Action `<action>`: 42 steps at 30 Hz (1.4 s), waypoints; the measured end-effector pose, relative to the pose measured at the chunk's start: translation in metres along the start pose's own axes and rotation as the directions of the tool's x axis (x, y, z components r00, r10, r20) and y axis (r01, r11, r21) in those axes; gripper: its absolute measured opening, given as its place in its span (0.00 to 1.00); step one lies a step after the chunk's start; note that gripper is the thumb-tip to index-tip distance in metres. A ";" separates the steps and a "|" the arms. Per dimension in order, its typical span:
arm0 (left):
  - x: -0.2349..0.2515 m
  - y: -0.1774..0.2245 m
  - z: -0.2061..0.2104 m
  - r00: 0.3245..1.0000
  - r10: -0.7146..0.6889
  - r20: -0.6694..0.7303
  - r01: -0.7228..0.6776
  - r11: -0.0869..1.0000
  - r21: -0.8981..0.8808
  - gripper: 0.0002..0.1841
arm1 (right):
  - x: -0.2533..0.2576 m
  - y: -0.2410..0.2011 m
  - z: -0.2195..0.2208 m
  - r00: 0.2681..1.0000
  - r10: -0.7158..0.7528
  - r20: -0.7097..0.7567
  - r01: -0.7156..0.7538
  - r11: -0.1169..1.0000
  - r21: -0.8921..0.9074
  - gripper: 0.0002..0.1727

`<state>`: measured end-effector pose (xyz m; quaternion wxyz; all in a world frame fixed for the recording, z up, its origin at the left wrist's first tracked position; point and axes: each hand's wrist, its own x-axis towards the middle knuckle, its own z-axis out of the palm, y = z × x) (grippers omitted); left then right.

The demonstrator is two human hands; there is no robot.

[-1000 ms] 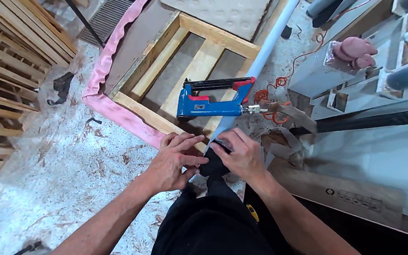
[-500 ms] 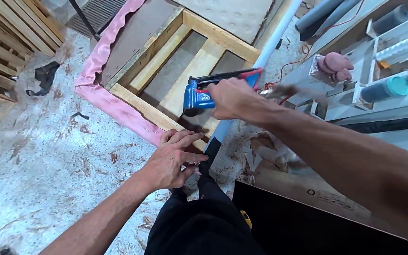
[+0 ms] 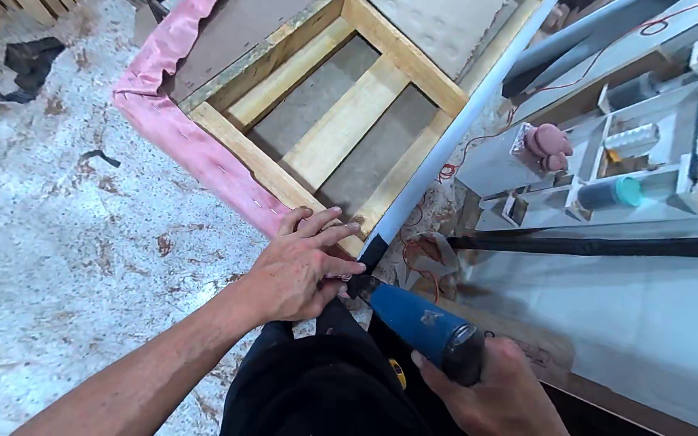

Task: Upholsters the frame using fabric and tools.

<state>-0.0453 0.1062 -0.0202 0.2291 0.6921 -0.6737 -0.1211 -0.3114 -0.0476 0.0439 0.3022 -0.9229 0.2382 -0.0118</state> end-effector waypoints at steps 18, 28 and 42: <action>-0.001 -0.002 -0.001 0.999 0.017 -0.038 -0.019 0.999 -0.048 0.16 | -0.028 0.029 -0.041 0.980 0.196 0.021 -0.193 0.933 0.305 0.26; 0.120 0.016 -0.006 0.869 -0.487 -0.089 0.431 0.833 -0.347 0.25 | -0.026 0.125 -0.065 0.847 0.530 -0.024 -0.497 0.808 0.316 0.14; 0.360 0.014 0.022 0.535 -0.837 -0.118 0.748 0.534 -0.394 0.06 | 0.113 0.298 -0.177 0.961 0.276 0.028 -0.276 0.944 0.182 0.25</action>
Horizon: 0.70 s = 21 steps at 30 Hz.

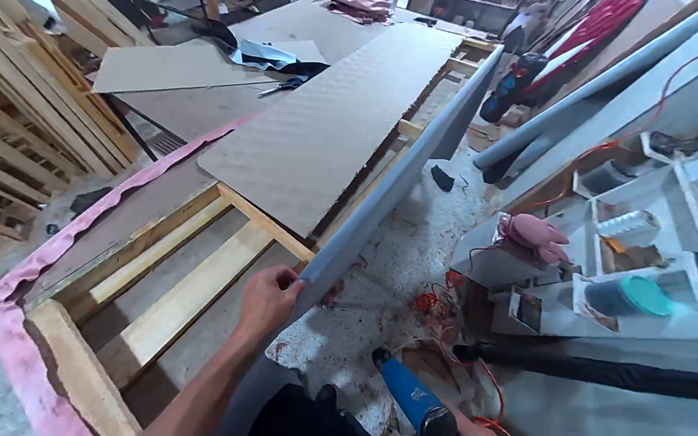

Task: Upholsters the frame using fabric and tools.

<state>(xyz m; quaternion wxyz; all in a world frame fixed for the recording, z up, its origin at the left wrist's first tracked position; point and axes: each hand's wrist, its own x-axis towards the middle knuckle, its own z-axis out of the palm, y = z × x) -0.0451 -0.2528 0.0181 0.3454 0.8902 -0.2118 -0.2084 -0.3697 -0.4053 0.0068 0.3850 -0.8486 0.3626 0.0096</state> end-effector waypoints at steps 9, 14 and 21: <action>0.062 -0.028 0.035 0.962 -0.079 0.262 0.100 0.993 -0.066 0.26 | 0.107 -0.063 -0.007 0.981 -0.180 -0.079 0.175 0.983 -0.064 0.17; 0.058 -0.040 0.043 0.954 -0.151 0.261 0.190 0.973 -0.132 0.23 | 0.142 -0.085 -0.009 0.975 -0.205 0.085 0.216 0.962 -0.166 0.20; 0.052 -0.035 0.044 0.957 -0.176 0.230 0.219 0.959 -0.178 0.21 | 0.163 -0.095 -0.023 0.947 -0.160 0.279 0.210 0.964 -0.160 0.22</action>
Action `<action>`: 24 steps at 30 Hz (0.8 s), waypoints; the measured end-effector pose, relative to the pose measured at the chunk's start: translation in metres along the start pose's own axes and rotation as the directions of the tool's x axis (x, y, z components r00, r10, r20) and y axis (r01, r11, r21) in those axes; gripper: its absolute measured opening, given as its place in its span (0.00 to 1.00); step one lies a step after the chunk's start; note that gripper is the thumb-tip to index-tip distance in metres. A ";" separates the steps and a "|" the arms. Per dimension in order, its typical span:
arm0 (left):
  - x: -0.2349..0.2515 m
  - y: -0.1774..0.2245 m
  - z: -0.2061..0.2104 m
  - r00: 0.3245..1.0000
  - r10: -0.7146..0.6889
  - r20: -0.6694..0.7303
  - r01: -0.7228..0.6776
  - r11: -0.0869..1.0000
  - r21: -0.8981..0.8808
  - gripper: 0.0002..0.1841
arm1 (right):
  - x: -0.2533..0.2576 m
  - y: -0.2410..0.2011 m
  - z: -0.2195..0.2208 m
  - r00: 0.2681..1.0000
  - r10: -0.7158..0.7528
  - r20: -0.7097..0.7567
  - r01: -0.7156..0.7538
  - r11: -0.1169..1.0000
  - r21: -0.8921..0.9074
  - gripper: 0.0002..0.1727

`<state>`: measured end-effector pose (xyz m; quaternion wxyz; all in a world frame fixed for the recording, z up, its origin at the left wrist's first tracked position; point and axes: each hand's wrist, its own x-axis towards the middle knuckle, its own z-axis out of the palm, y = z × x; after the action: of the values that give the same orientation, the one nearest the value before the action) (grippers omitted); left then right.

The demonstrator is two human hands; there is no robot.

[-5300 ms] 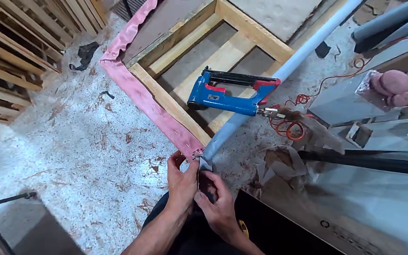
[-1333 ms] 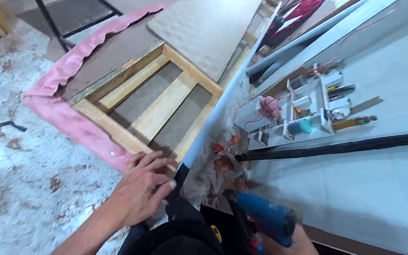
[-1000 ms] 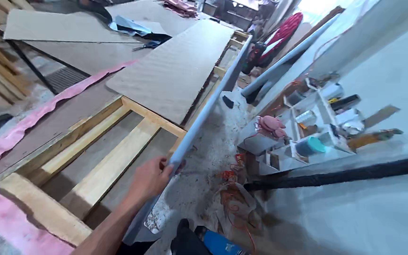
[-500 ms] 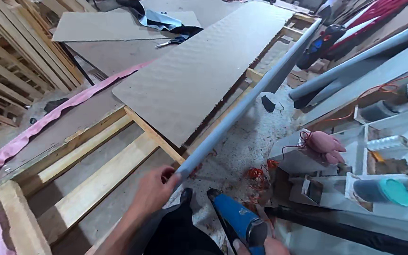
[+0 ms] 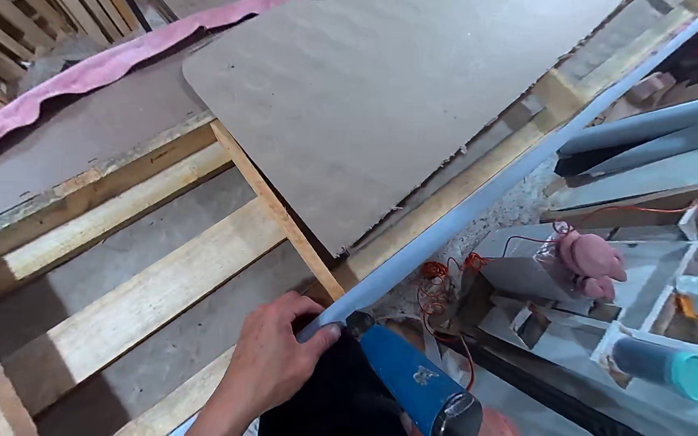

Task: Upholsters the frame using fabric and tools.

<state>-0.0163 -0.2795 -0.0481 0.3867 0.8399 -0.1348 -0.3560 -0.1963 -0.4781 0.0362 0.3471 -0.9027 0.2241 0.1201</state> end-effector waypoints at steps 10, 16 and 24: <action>-0.016 0.014 -0.039 0.986 0.128 0.111 -0.133 0.990 0.042 0.20 | 0.018 0.041 -0.055 0.995 -0.094 -0.019 0.095 0.987 0.128 0.21; 0.070 0.068 -0.023 0.927 0.360 -0.106 -0.349 0.931 0.111 0.27 | 0.060 0.174 -0.191 0.867 0.003 -0.498 0.058 0.993 0.107 0.22; 0.147 0.213 0.093 0.942 0.325 -0.081 -0.306 0.934 0.182 0.17 | 0.243 0.251 -0.342 0.931 0.119 -0.346 -0.097 0.992 0.078 0.20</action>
<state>0.0333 -0.5467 -0.0038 0.3741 0.8551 -0.2758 -0.2297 -0.0866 -0.9538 0.0516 0.3213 -0.8852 0.3350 -0.0302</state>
